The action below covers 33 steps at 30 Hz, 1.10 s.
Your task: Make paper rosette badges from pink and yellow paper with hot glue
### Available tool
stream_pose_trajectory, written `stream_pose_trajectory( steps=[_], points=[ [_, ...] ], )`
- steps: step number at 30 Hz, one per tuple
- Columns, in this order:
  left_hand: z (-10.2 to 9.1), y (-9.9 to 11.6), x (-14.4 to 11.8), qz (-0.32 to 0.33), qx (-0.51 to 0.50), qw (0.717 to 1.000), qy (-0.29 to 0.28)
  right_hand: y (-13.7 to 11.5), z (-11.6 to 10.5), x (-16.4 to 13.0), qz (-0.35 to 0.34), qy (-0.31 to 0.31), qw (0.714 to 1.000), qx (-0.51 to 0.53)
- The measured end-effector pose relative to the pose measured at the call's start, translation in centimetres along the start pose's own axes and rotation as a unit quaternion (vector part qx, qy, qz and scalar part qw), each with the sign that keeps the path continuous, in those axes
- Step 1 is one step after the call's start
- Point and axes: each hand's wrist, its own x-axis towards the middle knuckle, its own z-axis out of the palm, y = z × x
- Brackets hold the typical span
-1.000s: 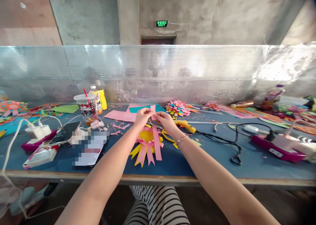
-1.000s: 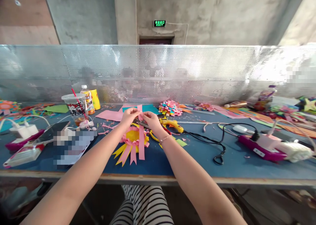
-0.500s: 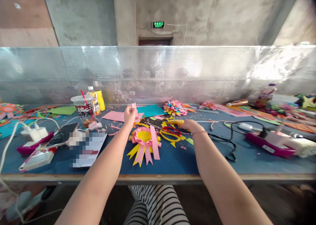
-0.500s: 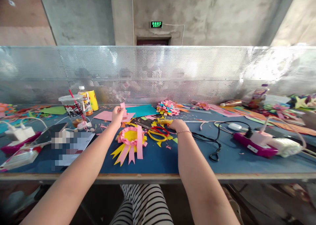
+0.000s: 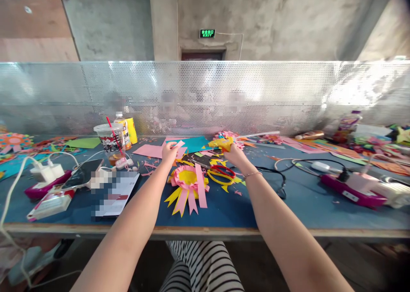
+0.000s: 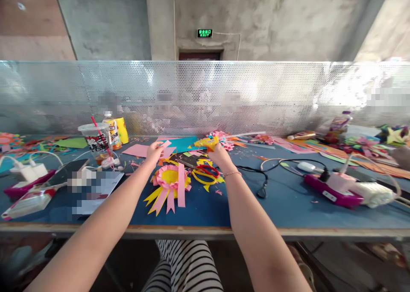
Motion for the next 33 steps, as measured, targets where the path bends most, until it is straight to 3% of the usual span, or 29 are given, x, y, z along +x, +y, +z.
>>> stream_pose_trajectory(
  steps=[6, 11, 20, 27, 33],
  points=[
    [0.3, -0.7, 0.1, 0.041, 0.042, 0.998, -0.006, -3.3, 0.0, -1.5, -0.010, 0.035, 0.999, 0.007],
    [0.7, 0.2, -0.9, 0.030, 0.010, 0.996, -0.079, -3.4, 0.1, -1.7, -0.018, 0.050, 0.998, -0.022],
    [1.8, 0.5, -1.0, -0.022, -0.106, 0.991, -0.081, -2.7, 0.9, -1.7, -0.054, 0.060, 0.991, -0.111],
    [1.1, -0.5, -0.4, -0.037, -0.061, 0.996, -0.056, -1.6, 0.9, -1.8, -0.055, -0.047, 0.986, -0.150],
    [1.0, -0.5, -0.3, -0.045, -0.037, 0.997, -0.051, -1.2, 0.2, -1.6, -0.033, -0.044, 0.988, -0.146]
  ],
)
